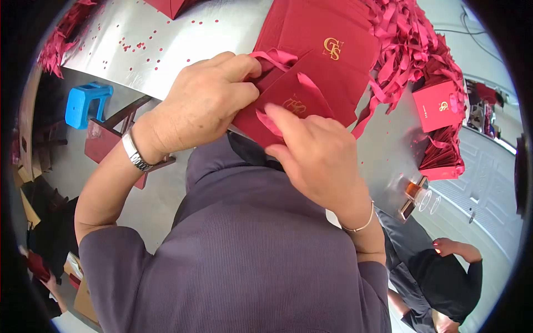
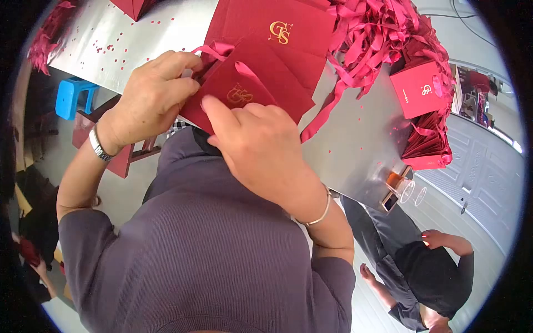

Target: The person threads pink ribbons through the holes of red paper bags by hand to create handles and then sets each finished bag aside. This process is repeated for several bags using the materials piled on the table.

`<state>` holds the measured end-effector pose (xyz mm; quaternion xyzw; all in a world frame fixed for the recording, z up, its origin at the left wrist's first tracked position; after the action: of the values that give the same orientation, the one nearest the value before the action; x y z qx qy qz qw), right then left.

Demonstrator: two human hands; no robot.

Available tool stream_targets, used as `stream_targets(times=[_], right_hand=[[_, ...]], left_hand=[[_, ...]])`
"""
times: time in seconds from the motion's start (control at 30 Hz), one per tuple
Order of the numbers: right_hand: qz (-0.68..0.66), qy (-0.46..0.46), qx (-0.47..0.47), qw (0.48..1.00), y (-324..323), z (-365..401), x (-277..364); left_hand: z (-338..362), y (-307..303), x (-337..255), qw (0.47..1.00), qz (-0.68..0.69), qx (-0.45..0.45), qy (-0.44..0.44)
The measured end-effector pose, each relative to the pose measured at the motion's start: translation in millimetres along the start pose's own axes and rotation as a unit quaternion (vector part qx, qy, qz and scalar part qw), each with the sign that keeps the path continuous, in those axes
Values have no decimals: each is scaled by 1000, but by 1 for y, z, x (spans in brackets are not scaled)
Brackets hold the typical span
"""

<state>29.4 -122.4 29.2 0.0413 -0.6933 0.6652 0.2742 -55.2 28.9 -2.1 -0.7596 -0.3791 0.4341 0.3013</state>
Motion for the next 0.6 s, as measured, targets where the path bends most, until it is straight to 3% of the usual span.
stream_targets(times=[0.03, 0.07, 0.13, 0.17, 0.23, 0.27, 0.4, 0.47, 0.6], right_hand=[[14, -50, -12, 999, -3, 4, 0], [-39, -120, -100, 987, -5, 9, -5], [-43, -94, -204, 974, -19, 19, -8], [-5, -65, -262, 963, -19, 26, -19], [-216, 147, -295, 919, -6, 37, -50], [-307, 245, -225, 892, 1, 40, -62], [-317, 213, -165, 909, 26, 27, -72], [-128, 115, -150, 973, 31, 24, -66], [-51, 87, -126, 987, 36, 25, -58]], left_hand=[[1, -1, 0, 1000, -5, 12, -1], [2, -1, 1, 1000, -10, 25, -1], [4, 1, 3, 1000, 0, 25, -4], [5, 2, 4, 1000, 11, 26, -6], [5, 2, 4, 1000, 12, 24, -1], [5, 2, 3, 1000, 13, 23, 4], [6, 4, 5, 999, 8, 28, 13], [8, 3, 5, 999, -27, 17, 25], [10, 5, 6, 998, -56, 38, 9]])
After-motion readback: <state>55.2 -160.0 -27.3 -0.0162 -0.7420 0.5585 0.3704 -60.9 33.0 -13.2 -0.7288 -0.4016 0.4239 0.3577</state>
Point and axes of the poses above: each hand's wrist, its own z-axis away from the middle knuckle, its own y-axis out of the palm, x = y × z, the point moved 4 cm from there along -z, towards the middle knuckle, and after that the axes turned 10 degrees about y, right-handed, at the moved point
